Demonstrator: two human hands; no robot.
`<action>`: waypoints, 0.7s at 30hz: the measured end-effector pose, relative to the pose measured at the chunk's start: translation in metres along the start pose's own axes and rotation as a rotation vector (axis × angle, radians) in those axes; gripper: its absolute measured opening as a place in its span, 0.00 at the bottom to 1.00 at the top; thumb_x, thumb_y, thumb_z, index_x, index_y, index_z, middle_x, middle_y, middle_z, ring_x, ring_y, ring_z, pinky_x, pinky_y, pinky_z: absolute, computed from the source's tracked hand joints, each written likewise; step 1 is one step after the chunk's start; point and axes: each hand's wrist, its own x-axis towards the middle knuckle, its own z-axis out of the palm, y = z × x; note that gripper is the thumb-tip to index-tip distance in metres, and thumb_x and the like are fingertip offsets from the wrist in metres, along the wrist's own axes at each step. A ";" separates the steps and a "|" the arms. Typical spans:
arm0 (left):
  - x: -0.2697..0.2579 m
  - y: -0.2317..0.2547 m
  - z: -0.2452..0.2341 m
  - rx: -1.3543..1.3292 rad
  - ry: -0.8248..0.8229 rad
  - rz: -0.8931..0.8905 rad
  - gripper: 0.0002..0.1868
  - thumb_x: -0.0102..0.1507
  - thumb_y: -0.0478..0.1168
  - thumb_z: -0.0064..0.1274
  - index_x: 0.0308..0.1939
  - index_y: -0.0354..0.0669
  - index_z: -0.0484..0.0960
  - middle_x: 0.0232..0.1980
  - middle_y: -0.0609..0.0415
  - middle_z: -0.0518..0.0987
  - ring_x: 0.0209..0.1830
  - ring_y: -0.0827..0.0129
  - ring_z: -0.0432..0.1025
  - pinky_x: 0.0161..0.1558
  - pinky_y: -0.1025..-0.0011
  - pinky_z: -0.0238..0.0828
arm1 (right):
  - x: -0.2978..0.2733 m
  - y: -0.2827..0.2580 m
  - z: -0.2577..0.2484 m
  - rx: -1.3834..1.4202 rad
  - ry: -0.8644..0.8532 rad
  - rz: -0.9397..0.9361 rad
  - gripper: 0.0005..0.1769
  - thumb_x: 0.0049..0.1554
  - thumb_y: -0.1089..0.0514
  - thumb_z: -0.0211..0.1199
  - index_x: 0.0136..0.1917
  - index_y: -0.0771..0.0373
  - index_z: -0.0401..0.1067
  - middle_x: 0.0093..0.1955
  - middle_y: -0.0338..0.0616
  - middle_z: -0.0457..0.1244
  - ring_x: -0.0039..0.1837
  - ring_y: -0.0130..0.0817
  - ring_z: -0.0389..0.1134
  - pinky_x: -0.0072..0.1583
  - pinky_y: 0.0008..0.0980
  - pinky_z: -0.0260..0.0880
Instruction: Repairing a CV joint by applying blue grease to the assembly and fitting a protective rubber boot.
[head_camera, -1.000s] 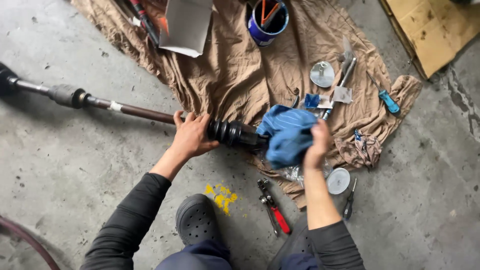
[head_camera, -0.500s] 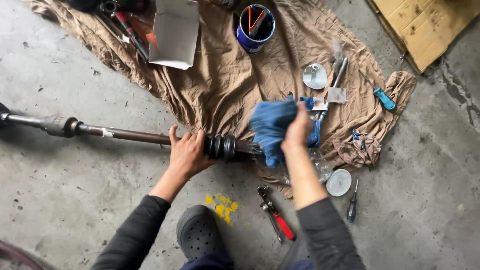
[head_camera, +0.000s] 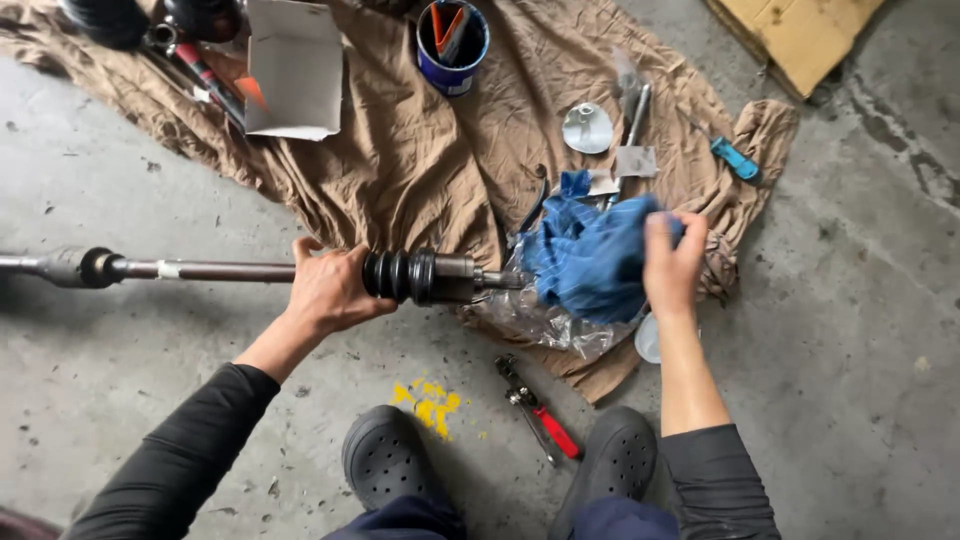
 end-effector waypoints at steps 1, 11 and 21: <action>0.002 0.003 -0.012 0.023 0.022 0.009 0.36 0.43 0.65 0.63 0.42 0.41 0.80 0.28 0.46 0.82 0.32 0.55 0.78 0.67 0.49 0.49 | -0.006 -0.018 0.013 -0.362 0.033 -0.235 0.23 0.65 0.48 0.63 0.62 0.72 0.69 0.58 0.53 0.62 0.62 0.46 0.60 0.66 0.41 0.59; 0.046 -0.018 -0.007 -0.015 -0.100 -0.009 0.34 0.45 0.65 0.59 0.43 0.43 0.84 0.29 0.47 0.84 0.34 0.57 0.79 0.69 0.51 0.51 | -0.073 -0.051 0.140 -0.626 -0.751 -0.456 0.30 0.55 0.49 0.67 0.68 0.62 0.67 0.70 0.52 0.60 0.73 0.50 0.59 0.74 0.48 0.55; 0.083 -0.034 0.022 -0.047 -0.360 -0.091 0.48 0.54 0.78 0.46 0.63 0.46 0.76 0.51 0.42 0.83 0.59 0.49 0.74 0.68 0.38 0.44 | -0.058 -0.014 0.153 -0.708 -0.816 -0.360 0.38 0.54 0.46 0.68 0.72 0.62 0.63 0.69 0.51 0.59 0.73 0.49 0.56 0.72 0.48 0.52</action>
